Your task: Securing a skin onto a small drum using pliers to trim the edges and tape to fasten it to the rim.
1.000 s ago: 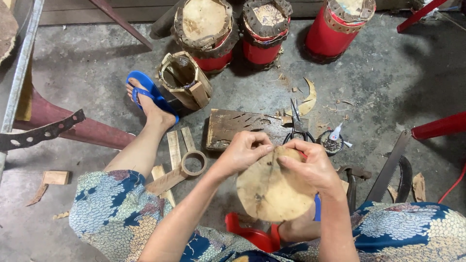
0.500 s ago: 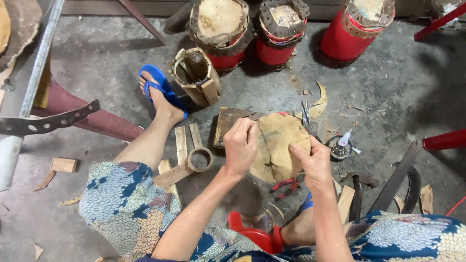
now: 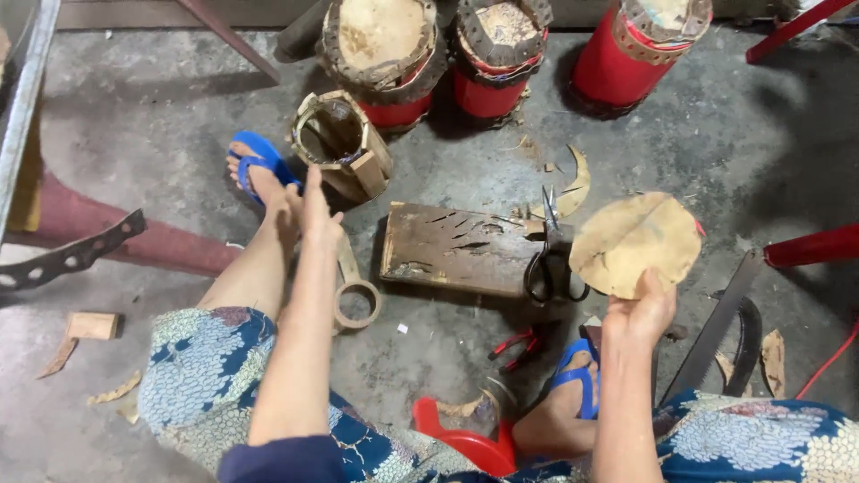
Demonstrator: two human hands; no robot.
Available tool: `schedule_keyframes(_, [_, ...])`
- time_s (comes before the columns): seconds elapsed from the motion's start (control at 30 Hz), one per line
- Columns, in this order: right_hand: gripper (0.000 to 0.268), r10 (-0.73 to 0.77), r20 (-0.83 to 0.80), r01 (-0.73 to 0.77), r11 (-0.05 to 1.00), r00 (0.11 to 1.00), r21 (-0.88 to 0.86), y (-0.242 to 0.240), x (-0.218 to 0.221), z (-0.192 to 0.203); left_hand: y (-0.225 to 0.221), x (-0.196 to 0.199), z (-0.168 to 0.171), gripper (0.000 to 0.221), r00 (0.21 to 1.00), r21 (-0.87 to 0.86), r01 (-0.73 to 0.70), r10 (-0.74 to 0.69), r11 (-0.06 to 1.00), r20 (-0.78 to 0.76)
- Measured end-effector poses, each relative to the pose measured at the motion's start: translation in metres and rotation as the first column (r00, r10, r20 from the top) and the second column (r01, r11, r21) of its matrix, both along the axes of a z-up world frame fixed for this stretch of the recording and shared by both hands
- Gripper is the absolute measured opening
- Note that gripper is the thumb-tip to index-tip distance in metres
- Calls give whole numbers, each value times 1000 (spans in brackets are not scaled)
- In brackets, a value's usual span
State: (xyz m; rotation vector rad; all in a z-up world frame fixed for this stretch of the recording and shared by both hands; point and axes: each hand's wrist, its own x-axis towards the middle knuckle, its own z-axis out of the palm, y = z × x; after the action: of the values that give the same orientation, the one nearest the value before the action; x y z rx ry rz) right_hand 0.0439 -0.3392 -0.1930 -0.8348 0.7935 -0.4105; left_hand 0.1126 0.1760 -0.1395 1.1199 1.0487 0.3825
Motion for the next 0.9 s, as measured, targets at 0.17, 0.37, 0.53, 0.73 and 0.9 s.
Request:
schedule_keyframes(0.17, [41,-94,13,93,993,995,69,-14,-5,-6,49,57,-79,117,996,-276,-14,38,961,83])
schedule_keyframes(0.37, [42,-114,-19,115,986,993,117,-32,-15,-11,56,83,-106,82,987,-473,-65,126,879,100])
schedule_keyframes(0.53, [39,-112,-27,115,980,993,164,-36,-17,0,57,72,-67,68,988,-559,-63,129,827,81])
schedule_keyframes(0.73, [43,-107,34,96,969,994,229,-20,-15,39,50,33,-10,73,982,-615,-111,181,780,52])
schedule_keyframes(0.9, [46,-105,87,77,957,991,278,8,-12,101,47,11,12,63,993,-559,-36,92,828,73])
